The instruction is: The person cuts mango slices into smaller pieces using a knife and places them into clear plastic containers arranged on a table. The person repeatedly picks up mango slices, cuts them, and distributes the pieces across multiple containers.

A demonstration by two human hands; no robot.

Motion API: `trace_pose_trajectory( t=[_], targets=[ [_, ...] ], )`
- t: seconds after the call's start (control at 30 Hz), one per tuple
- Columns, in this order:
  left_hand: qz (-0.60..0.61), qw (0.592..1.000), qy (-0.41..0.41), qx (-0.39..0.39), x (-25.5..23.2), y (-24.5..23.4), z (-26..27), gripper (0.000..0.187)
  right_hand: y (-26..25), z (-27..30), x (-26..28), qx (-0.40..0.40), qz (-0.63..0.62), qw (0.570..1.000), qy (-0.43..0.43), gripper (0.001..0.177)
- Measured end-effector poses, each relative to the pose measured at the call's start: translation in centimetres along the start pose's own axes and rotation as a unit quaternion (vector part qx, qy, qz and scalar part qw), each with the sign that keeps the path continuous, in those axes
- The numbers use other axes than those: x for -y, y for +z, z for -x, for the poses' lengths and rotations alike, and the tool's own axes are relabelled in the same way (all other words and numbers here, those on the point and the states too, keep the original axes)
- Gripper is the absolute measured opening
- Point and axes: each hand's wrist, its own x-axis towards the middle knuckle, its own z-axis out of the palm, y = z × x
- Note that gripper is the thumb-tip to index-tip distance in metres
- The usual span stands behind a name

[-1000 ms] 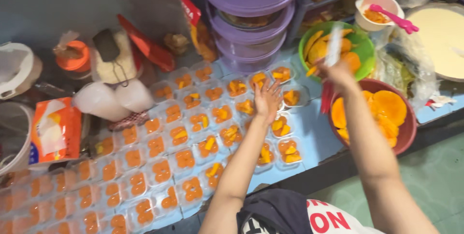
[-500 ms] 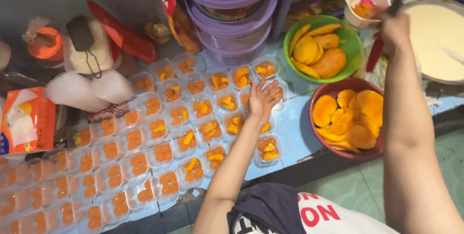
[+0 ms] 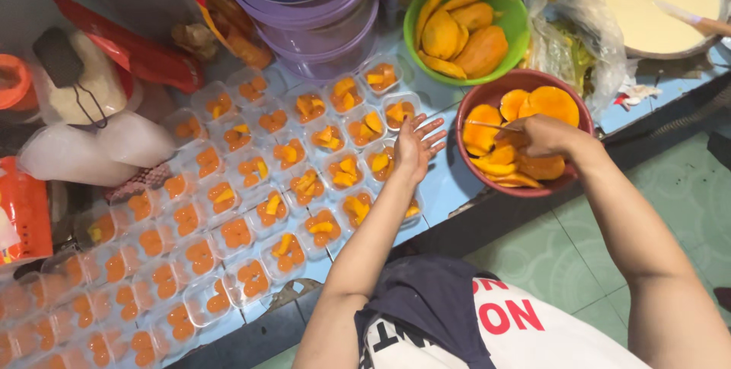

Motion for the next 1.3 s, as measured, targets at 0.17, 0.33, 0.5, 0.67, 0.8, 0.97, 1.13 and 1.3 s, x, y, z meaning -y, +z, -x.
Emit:
trace_pose_trajectory(
  t=[0.17,0.33,0.5,0.67,0.8,0.97,1.13,1.3],
  targets=[
    [0.002,1.0,0.007,-0.025,1.2,-0.2,0.0,0.063,-0.1,0.6,3.7,0.035,0.099,0.994,0.041,0.061],
    [-0.011,0.999,0.026,-0.041,1.9,0.0,0.5,0.058,-0.5,1.9,5.3,0.001,0.186,0.983,-0.005,0.059],
    [-0.016,0.996,0.045,-0.07,2.4,0.2,0.6,0.055,-0.6,3.0,2.9,-0.138,0.119,0.98,-0.082,0.05],
    [-0.02,0.998,0.041,-0.042,3.6,0.9,0.2,0.046,-3.0,2.8,0.8,-0.202,-0.107,0.974,-0.005,0.057],
    [-0.051,0.996,0.06,0.032,4.8,2.8,-0.1,0.04,-5.5,4.7,0.7,-0.118,-0.494,0.857,0.092,0.061],
    [0.082,0.973,-0.012,0.217,5.9,7.5,-0.9,0.043,-2.7,3.4,1.6,-0.079,-0.684,0.725,0.019,0.036],
    [0.294,0.804,-0.089,0.509,5.5,8.9,0.1,0.047,-1.1,2.4,4.8,-0.076,-0.616,0.784,-0.025,0.019],
    [0.113,0.944,-0.039,0.307,4.6,8.2,0.9,0.049,-2.1,5.0,9.7,-0.251,-0.412,0.876,0.033,0.051]
  ],
)
